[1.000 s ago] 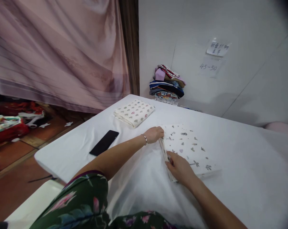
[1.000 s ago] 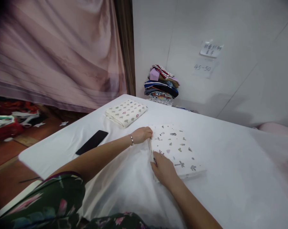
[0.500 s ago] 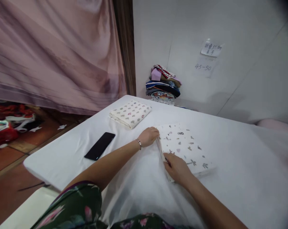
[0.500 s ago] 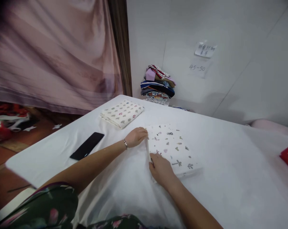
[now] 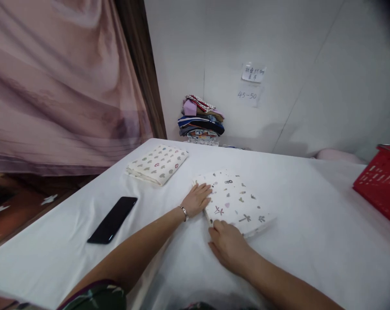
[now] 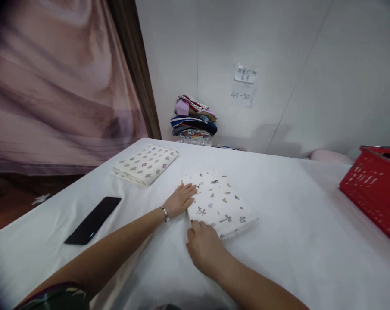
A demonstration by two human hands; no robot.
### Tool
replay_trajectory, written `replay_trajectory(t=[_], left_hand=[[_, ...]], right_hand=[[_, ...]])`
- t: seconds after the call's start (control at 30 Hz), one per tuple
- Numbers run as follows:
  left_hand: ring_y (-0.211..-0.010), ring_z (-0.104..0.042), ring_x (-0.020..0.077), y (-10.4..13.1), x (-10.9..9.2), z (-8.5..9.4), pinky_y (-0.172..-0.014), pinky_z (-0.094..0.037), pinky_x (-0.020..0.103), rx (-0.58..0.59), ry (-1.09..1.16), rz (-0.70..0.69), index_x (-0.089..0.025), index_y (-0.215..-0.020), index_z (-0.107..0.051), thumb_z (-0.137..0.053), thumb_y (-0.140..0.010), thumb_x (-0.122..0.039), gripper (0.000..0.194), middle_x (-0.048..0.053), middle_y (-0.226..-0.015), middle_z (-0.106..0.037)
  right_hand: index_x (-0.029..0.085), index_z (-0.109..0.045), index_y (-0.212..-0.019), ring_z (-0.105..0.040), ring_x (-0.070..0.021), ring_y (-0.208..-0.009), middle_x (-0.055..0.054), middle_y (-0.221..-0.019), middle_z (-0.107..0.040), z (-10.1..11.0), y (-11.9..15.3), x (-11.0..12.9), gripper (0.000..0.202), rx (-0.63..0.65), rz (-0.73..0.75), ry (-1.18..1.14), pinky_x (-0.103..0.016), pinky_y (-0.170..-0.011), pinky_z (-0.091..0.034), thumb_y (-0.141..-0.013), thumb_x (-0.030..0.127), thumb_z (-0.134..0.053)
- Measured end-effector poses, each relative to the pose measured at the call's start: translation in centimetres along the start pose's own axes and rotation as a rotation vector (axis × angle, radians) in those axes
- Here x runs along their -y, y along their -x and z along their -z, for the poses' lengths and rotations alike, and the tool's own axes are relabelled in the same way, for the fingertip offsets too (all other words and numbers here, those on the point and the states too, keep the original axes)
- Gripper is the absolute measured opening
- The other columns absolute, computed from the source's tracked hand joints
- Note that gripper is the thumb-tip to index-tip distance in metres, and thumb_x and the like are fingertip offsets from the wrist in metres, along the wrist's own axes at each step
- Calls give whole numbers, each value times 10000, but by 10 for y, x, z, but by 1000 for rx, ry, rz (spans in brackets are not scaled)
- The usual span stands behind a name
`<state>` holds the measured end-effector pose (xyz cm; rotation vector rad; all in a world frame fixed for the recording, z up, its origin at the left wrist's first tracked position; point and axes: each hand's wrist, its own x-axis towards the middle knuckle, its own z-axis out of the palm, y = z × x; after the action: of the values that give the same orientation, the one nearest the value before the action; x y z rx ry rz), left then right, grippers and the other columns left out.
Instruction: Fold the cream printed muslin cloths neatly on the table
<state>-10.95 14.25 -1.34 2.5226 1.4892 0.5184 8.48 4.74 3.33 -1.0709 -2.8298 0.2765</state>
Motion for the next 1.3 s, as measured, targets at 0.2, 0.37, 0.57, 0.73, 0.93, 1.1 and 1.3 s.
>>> replay_trajectory(t=[0.2, 0.37, 0.57, 0.73, 0.93, 1.1, 1.3], left_hand=[[-1302, -292, 206, -14, -15, 19, -1087, -152, 417, 87, 33, 132, -203, -1271, -468, -385, -874, -386, 445, 67, -1381, -402], [-1336, -204, 260, -19, -39, 10, -1081, -136, 465, 24, -38, 263, -164, -1341, -375, -399, -824, -556, 650, 106, -1438, -289], [-1354, -145, 235, -2, -41, -16, -1100, -60, 461, -46, -104, 222, -186, -1333, -387, -369, -855, -515, 581, 67, -1450, -270], [-1356, -138, 241, 0, -43, -9, -1093, -103, 474, -92, 28, 296, -173, -1319, -394, -439, -832, -486, 581, 84, -1460, -238], [-1316, -257, 247, 14, -50, 1, -1072, -241, 395, -257, 584, 676, -125, -1327, -332, -566, -769, -319, 635, 151, -1425, -293], [-1203, -419, 256, 27, -61, 17, -859, -473, 355, -210, 1248, 960, -137, -1308, -296, -609, -761, -358, 668, 188, -1382, -332], [-1059, -516, 235, 19, -62, 31, -778, -510, 380, -173, 1467, 1034, -150, -1072, -497, -687, -698, -400, 488, 147, -1194, -524]], right_hand=[[190, -582, -980, -526, -179, -927, -78, -1003, -585, 22, 17, -21, 225, -168, 73, -179, -318, -789, -428, -874, 242, -390], [171, -410, -1314, -260, -259, -1305, -125, -1400, -353, -1, 18, -54, 494, -204, -25, -70, -454, -1024, -279, -879, 404, -400], [227, -363, -1358, -154, -251, -1349, -78, -1458, -244, -29, 23, -54, 509, -64, -47, -88, -506, -1069, -155, -902, 448, -322], [213, -456, -1300, -228, -233, -1331, -73, -1430, -312, -6, 20, -73, 522, -114, -127, -280, -451, -1069, -226, -862, 487, -383], [179, -445, -1303, -352, -245, -1267, -88, -1409, -351, 20, 3, -151, 558, -205, -576, -381, -384, -1011, -334, -808, 437, -459], [131, -349, -1360, -534, -261, -1084, -152, -1253, -514, 27, -8, -191, 745, -37, -803, -560, -370, -953, -377, -742, 485, -566], [108, -476, -1259, -532, -282, -1083, -185, -1295, -471, 28, -19, -199, 769, 30, -819, -660, -360, -850, -462, -665, 579, -606]])
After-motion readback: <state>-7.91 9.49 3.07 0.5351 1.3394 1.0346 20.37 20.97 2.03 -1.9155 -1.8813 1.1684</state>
